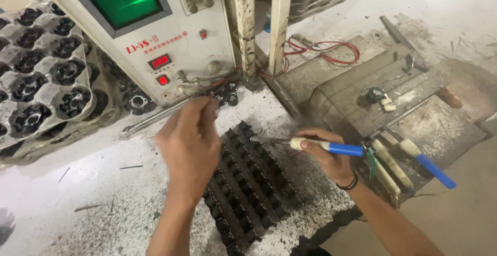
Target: The person solders wire leads onto black plastic motor components arranged in a grid on a workbench, using a soldering iron held in the right hand while the left hand steadies each part. Finished parts accumulate in the grid as the person works through them one at a time.
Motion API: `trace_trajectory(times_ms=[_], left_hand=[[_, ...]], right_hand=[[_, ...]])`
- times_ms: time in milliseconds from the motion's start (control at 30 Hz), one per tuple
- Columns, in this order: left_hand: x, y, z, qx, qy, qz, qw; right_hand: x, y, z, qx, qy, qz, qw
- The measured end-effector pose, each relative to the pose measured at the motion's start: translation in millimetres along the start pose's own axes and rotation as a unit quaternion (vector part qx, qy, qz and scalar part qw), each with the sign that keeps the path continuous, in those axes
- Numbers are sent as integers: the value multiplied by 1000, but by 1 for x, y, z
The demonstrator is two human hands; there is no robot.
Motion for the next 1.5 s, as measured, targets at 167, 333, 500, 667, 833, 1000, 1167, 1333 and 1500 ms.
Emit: trace_trajectory(times_ms=[167,333,500,667,833,1000,1167,1333,1500], left_hand=[[51,48,-86,204,-73,58,974],[84,97,-114,212,-50,102,971],[90,101,-126,205,-57,77,974],[88,98,-130,204,-60,59,975],[87,99,-139,243,-57,60,966],[88,100,-146,242,-35,33,969],[74,83,-134,220,-7,65,973],[70,46,-86,262,-22,120,957],[78,17,-86,141,-60,28,988]], right_hand=[[0,-10,10,-34,83,-59,994],[3,-14,10,-7,104,-69,992],[-1,-26,5,6,103,-66,992],[-4,-28,2,1,129,-109,986],[19,-34,-10,26,167,-60,984],[51,-48,-32,55,277,-39,958],[46,-56,-28,61,338,-177,922],[29,-44,-5,-4,111,-101,989],[6,-30,2,-33,78,-68,994]])
Point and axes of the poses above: each hand's wrist, its own y-axis away from the middle knuckle, its own z-axis out of the back of the hand, x = y × z, the point moved 6 cm from there along -y, towards the middle knuckle, and after that the axes turned 3 degrees about -z, right-handed, at the moved point
